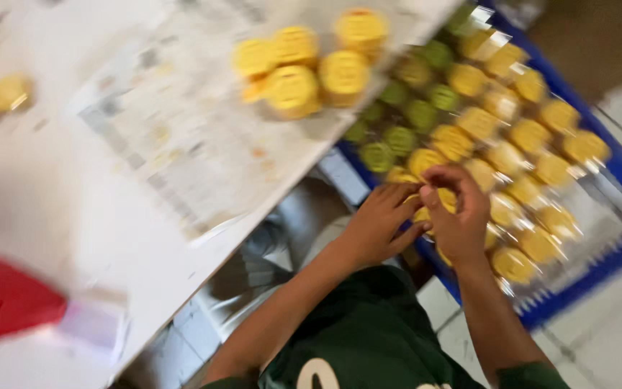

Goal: The person packages yellow and green bread rolls by hand. They wrap each roll in plastic, secure the packaging with tape from a red dispenser, and place the finished rolls into a blue crate.

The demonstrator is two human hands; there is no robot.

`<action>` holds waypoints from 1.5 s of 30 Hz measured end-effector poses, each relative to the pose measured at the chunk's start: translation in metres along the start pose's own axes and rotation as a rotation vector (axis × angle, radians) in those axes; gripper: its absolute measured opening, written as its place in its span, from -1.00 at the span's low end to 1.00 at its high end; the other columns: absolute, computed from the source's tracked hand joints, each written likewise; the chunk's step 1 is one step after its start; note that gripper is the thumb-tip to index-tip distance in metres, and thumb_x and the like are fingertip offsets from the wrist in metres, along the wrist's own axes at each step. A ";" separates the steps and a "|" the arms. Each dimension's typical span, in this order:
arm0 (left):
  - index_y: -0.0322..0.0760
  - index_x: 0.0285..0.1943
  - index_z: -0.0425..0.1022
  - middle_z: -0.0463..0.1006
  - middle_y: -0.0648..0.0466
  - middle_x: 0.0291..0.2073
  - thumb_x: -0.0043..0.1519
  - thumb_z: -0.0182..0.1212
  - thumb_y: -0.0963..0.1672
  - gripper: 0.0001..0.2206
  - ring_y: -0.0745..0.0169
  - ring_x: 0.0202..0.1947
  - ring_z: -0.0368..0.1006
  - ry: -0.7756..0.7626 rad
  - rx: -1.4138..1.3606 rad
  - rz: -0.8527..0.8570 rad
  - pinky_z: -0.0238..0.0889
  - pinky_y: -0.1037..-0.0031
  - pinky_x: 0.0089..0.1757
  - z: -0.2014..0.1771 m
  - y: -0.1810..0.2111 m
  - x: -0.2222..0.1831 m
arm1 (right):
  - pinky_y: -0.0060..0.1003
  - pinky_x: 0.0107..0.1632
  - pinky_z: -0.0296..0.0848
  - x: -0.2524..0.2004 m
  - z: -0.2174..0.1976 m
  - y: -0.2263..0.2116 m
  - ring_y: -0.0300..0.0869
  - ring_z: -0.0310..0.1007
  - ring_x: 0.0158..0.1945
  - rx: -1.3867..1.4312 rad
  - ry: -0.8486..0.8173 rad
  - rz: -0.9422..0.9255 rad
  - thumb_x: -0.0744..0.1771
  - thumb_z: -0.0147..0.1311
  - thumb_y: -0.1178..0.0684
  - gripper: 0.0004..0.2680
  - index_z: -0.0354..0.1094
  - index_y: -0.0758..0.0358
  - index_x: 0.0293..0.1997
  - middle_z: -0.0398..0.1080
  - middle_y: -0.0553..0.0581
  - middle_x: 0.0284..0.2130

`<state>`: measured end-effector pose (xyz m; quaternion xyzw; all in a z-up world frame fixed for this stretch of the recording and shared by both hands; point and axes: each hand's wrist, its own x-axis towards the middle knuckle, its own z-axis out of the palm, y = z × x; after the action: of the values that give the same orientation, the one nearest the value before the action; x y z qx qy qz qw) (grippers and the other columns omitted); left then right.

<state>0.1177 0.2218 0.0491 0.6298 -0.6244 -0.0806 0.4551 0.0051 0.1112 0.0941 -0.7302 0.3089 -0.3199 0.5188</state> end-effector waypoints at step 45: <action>-0.16 -0.21 0.47 0.42 0.15 -0.28 0.40 0.07 -0.15 -0.87 0.16 -0.32 0.39 1.212 1.255 -0.602 0.23 0.40 -0.27 -0.291 0.044 -0.364 | -0.06 0.10 0.53 -0.148 0.432 -0.167 0.08 0.55 0.00 0.235 -1.471 -0.327 0.34 0.13 0.16 -0.56 0.19 0.18 0.42 0.46 0.37 0.02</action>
<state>0.2055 0.6813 0.0757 0.8312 -0.0185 0.5015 0.2391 0.2758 0.5137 0.1207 -0.7317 -0.2646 0.1454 0.6111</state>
